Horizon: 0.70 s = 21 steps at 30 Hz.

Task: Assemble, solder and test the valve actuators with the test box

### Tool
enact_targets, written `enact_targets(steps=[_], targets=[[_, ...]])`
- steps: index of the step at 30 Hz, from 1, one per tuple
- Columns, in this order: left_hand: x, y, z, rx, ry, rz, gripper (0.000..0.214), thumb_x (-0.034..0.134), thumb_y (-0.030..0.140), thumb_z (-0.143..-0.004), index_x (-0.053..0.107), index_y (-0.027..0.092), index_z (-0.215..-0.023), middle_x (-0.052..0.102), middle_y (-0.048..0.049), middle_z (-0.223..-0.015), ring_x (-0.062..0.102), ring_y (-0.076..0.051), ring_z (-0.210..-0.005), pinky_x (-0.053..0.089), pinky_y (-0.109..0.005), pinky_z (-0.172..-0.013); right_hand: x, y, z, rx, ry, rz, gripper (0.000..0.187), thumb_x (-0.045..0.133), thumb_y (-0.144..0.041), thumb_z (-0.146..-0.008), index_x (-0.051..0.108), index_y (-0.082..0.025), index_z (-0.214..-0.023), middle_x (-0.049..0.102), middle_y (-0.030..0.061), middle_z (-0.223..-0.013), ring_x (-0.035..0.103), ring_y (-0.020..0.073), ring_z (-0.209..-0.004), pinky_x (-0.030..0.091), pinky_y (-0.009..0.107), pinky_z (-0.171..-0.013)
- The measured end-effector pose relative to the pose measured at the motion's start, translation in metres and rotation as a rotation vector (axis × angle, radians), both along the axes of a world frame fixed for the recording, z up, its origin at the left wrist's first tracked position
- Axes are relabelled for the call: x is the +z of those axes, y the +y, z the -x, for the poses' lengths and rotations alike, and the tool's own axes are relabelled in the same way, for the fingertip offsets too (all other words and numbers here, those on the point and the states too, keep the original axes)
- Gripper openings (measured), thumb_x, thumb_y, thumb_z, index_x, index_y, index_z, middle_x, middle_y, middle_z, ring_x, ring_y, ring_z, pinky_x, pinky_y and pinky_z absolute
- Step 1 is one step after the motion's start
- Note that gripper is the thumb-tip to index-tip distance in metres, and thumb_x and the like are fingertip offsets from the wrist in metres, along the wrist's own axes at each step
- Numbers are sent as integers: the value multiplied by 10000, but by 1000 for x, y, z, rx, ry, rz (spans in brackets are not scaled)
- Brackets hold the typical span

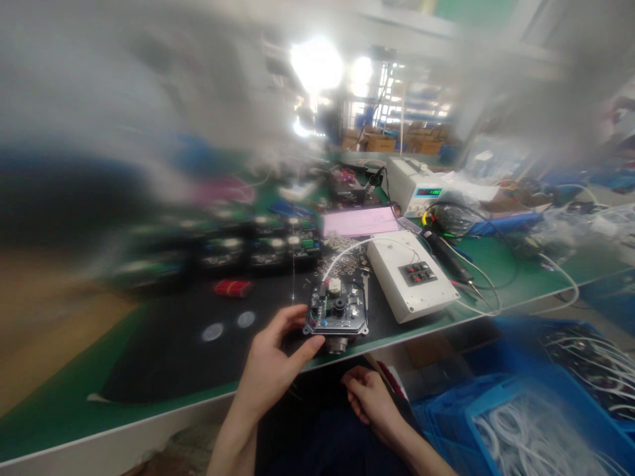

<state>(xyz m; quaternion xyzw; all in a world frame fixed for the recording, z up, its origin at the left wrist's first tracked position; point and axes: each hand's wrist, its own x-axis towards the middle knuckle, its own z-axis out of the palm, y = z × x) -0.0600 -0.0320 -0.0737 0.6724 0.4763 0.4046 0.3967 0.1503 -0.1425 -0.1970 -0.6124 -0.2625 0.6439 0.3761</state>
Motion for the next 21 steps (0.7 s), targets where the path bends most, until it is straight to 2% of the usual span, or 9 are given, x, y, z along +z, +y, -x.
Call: enact_targets(steps=[11,21], targets=[[1,0,0,-9,-17,3,505,812,458,-904,642,261,-1337,760,-57,-1253,745,-235,-1157,620,-363,-1025,-2,1,-1,-7,12,0,482,733,-594,-812,648,-157,-996,548,-87,-592,365,43,-368,163,211,-347],[3,-1,-1,-2,-21,4,517,814,455,-894,652,239,-1335,770,-82,-1249,760,-260,-1144,634,-398,-1018,-2,-1,-1,-8,16,-12,452,721,-569,-834,643,-153,-995,545,-87,-600,371,42,-378,173,198,-345]])
